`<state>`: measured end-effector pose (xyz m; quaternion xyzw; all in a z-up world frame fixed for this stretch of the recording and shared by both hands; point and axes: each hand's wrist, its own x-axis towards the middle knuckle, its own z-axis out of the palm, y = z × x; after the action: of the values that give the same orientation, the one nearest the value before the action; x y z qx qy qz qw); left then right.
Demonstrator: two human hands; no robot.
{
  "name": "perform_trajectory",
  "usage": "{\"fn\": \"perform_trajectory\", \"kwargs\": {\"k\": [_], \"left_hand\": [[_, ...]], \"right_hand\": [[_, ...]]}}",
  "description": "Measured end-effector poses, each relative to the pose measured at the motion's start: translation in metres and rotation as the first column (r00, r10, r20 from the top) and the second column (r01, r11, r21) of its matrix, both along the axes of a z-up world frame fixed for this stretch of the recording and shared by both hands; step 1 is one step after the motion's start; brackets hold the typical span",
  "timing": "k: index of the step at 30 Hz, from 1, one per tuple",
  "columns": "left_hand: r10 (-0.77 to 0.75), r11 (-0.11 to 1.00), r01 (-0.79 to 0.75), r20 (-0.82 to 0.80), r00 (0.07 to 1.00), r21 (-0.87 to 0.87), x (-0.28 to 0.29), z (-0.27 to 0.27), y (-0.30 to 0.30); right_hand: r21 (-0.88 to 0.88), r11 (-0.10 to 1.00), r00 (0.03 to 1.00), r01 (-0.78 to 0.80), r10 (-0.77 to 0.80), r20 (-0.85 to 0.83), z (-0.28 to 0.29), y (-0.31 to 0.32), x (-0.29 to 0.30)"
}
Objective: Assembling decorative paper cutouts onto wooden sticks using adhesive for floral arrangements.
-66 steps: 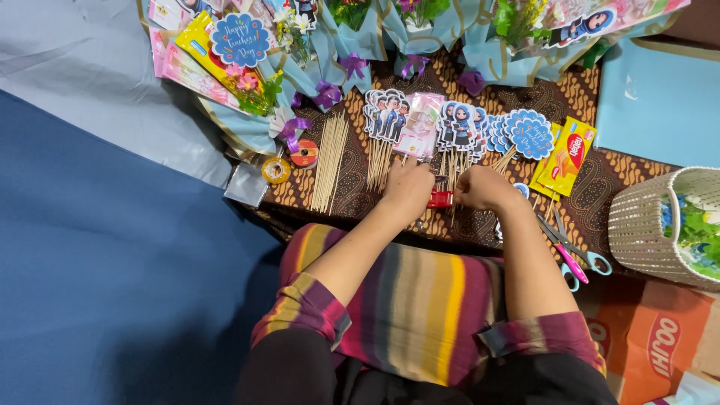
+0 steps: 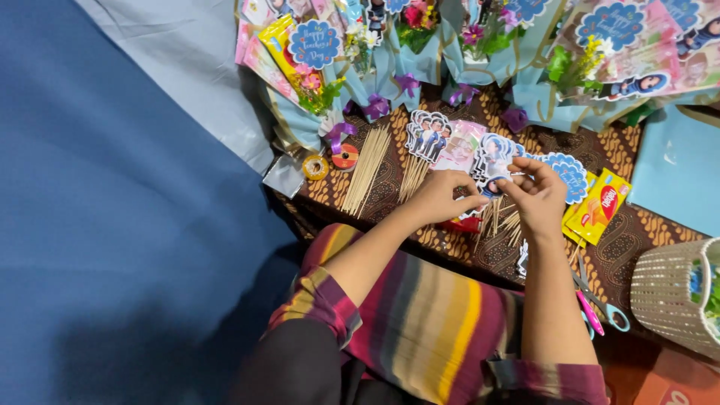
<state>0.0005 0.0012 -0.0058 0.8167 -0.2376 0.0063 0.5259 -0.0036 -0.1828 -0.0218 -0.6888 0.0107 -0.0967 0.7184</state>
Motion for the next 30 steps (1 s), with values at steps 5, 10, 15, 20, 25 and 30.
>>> {"fn": "perform_trajectory", "kwargs": {"k": [5,10,15,20,25,30], "left_hand": [[0.379,0.786,-0.378,0.102,0.920,0.490,0.052,-0.046,0.044],[0.471,0.575,-0.198,-0.124,0.873,0.794,0.092,-0.091,0.100],[0.488,0.506,-0.082,-0.206,0.848,0.859,0.091,-0.116,0.100],[0.469,0.527,-0.110,-0.181,0.864,0.843,0.075,-0.099,0.082],[0.467,0.516,-0.087,-0.194,0.863,0.852,0.069,-0.087,0.084],[0.464,0.608,-0.143,-0.204,0.862,0.781,0.052,-0.044,0.080]], "right_hand": [[-0.035,0.997,0.997,0.070,-0.069,0.037,-0.015,-0.025,0.010],[0.020,0.997,0.996,0.079,-0.080,0.049,-0.011,-0.014,0.017],[0.057,0.996,0.997,0.063,-0.066,0.045,-0.007,0.004,0.015],[0.062,0.997,0.998,0.046,-0.049,0.047,-0.003,0.009,0.012],[0.062,0.997,0.998,0.053,-0.055,0.039,-0.006,0.004,0.011],[0.048,0.997,0.996,0.066,-0.068,0.054,0.005,-0.002,0.001]]}}
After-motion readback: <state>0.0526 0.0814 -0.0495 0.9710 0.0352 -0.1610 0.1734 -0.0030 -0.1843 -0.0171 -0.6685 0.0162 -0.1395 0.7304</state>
